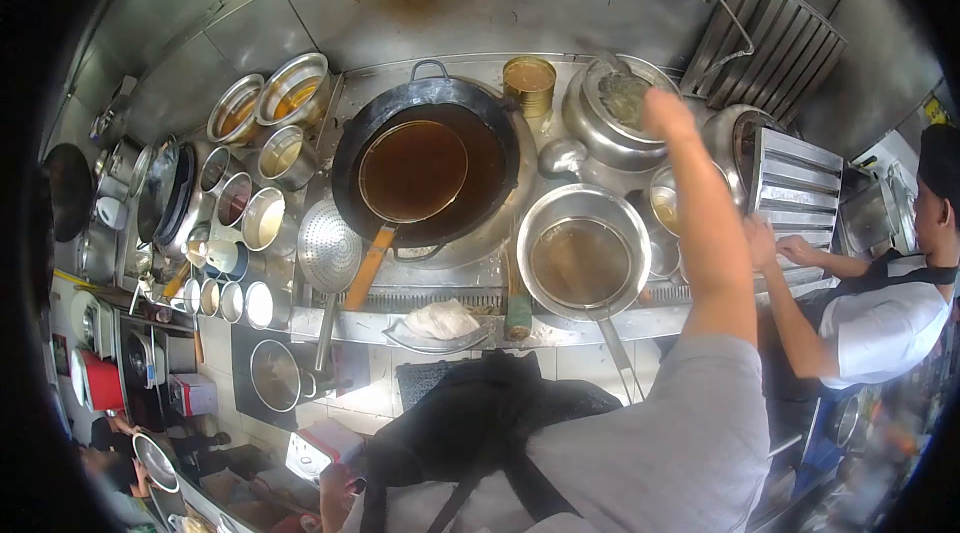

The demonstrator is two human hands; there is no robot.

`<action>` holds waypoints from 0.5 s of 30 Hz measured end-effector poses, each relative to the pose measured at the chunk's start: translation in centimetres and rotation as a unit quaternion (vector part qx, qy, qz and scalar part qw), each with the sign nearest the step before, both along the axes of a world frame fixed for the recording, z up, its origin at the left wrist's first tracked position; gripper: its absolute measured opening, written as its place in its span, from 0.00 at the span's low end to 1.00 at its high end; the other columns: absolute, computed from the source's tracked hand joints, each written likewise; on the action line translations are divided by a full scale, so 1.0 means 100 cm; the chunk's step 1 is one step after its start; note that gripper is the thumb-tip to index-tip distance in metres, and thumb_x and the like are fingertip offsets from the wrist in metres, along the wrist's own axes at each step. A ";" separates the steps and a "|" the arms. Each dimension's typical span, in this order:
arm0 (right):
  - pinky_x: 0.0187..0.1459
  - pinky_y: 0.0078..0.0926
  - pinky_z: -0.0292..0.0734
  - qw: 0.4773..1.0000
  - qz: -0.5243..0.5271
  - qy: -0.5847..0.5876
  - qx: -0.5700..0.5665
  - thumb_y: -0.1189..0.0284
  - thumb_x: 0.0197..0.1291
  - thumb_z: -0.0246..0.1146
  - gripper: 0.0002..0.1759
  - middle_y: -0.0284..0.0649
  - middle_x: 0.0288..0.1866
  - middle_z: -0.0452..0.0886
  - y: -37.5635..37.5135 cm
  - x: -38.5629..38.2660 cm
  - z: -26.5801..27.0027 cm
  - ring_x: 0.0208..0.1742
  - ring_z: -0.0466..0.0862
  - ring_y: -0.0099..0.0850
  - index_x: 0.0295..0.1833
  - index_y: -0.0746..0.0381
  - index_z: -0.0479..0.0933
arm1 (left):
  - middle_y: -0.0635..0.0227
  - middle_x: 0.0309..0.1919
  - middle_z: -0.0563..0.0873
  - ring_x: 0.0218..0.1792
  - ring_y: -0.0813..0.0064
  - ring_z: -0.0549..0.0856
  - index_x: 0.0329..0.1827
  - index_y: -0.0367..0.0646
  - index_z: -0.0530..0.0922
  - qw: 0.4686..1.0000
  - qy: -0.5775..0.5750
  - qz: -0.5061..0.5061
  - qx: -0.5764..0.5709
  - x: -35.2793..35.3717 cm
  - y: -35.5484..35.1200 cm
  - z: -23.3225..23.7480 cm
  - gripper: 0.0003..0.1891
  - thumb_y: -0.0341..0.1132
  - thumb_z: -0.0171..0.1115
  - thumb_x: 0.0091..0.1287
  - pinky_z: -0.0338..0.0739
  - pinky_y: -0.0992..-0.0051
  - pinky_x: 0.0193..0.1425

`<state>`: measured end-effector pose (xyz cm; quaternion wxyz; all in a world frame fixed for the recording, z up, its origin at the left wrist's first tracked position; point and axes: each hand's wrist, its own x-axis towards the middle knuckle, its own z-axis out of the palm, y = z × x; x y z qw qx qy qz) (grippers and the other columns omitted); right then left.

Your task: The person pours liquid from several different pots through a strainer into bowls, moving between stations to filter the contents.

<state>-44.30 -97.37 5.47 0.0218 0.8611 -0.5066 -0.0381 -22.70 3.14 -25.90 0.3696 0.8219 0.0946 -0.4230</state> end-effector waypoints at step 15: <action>0.52 0.53 0.79 0.992 -0.067 -0.105 -0.034 0.74 0.65 0.50 0.29 0.59 0.51 0.82 0.053 0.025 -0.060 0.51 0.83 0.56 0.73 0.56 0.62 | 0.65 0.37 0.83 0.31 0.68 0.84 0.45 0.46 0.78 0.981 0.093 0.172 -0.022 -0.033 0.026 -0.007 0.06 0.36 0.57 0.69 0.79 0.63 0.29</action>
